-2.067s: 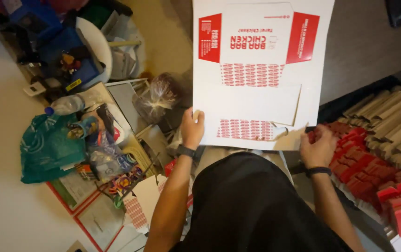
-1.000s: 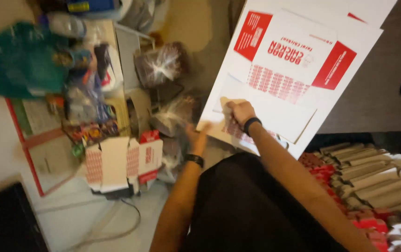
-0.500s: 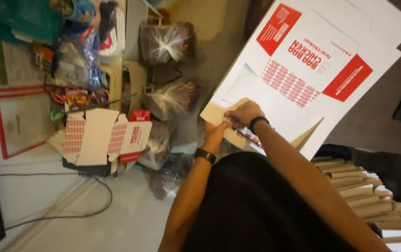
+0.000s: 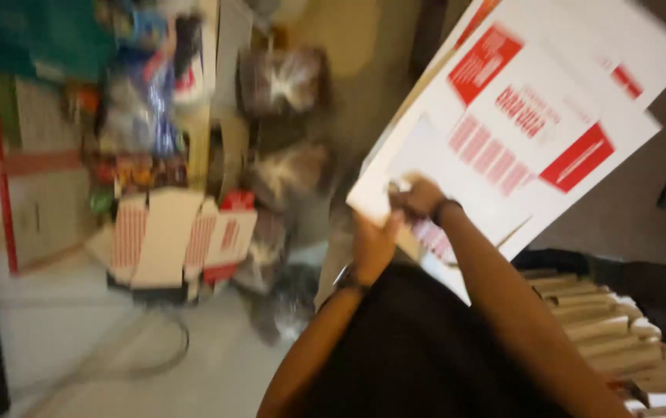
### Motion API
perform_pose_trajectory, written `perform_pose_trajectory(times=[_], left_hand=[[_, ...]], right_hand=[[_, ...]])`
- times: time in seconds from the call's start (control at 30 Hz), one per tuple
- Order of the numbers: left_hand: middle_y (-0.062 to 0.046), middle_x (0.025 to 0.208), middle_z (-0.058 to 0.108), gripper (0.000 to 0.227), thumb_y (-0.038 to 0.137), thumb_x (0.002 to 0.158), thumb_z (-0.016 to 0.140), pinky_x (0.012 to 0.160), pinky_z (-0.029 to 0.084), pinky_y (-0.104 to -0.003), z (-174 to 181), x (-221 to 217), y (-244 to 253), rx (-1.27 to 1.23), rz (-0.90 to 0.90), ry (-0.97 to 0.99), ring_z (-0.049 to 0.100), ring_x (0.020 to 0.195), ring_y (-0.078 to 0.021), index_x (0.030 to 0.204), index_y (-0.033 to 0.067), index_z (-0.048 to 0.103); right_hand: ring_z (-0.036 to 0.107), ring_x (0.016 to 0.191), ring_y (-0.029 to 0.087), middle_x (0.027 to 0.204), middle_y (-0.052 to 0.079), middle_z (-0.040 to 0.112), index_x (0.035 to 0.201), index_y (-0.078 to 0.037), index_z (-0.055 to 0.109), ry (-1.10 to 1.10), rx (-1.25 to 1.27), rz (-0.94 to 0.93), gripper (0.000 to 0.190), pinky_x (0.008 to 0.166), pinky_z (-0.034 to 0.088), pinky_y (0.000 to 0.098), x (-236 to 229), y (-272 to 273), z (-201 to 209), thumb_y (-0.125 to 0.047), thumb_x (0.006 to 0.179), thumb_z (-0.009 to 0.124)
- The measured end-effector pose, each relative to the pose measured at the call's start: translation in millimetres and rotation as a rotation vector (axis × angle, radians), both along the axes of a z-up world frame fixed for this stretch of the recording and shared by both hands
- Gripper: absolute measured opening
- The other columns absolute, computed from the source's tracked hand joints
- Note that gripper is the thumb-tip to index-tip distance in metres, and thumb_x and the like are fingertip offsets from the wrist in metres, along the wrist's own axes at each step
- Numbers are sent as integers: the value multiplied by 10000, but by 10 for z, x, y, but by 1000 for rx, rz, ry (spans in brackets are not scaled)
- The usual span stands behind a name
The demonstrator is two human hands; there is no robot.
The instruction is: The person assembles flat cardboard boxes by folding flaps and inserting tabs into slots. They handle multiple boxes one at a time, aligning edges and pressing flaps to form the box shape.
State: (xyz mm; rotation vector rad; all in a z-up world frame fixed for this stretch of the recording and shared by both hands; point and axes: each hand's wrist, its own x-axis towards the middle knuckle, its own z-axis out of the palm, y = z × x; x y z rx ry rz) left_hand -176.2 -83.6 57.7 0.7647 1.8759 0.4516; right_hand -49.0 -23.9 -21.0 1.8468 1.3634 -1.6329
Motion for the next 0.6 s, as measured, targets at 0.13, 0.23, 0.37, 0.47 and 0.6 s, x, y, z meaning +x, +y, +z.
perform_pose_trajectory(times=[0.13, 0.23, 0.37, 0.47, 0.6], left_hand=[[-276, 1127, 644, 590, 344, 958, 683, 767, 609, -500, -322, -274, -192, 174, -10, -194, 691, 1035, -450, 1375, -29, 496], [-283, 1097, 560, 641, 148, 990, 653, 651, 658, -516, 7, -143, 134, 219, 157, -630, 705, 899, -449, 1471, -66, 287], [-126, 844, 583, 401, 283, 895, 776, 625, 575, -383, 275, -347, 422, 327, -220, -596, 675, 794, -233, 1024, 18, 505], [-105, 701, 694, 293, 333, 886, 759, 614, 545, -324, 373, -887, 579, 336, -427, -427, 715, 679, -197, 886, 66, 640], [-153, 890, 754, 231, 159, 959, 611, 722, 623, -293, -46, -1321, 547, 228, -114, -438, 741, 768, -205, 1131, 6, 626]], right_hand=[[565, 1297, 466, 1317, 369, 633, 1409, 72, 553, 555, 119, -181, 729, 1140, 401, 571, 464, -268, 563, -533, 1031, 404], [280, 1439, 613, 1516, 459, 365, 1499, 152, 363, 347, -9, 70, 715, 1263, 127, 630, 730, -575, 1238, -201, 905, 548], [701, 1011, 464, 1008, 303, 713, 1370, 17, 593, -28, 555, -52, 636, 843, 553, 525, 896, -744, 1709, -223, 813, 785], [661, 840, 277, 888, 144, 708, 1232, -55, 678, 33, 582, -468, 291, 692, 508, 381, 974, -505, 2280, -136, 953, 696], [645, 984, 157, 1002, -9, 631, 855, -142, 626, 509, 710, -924, 137, 924, 576, 335, 1448, -543, 2966, -184, 985, 622]])
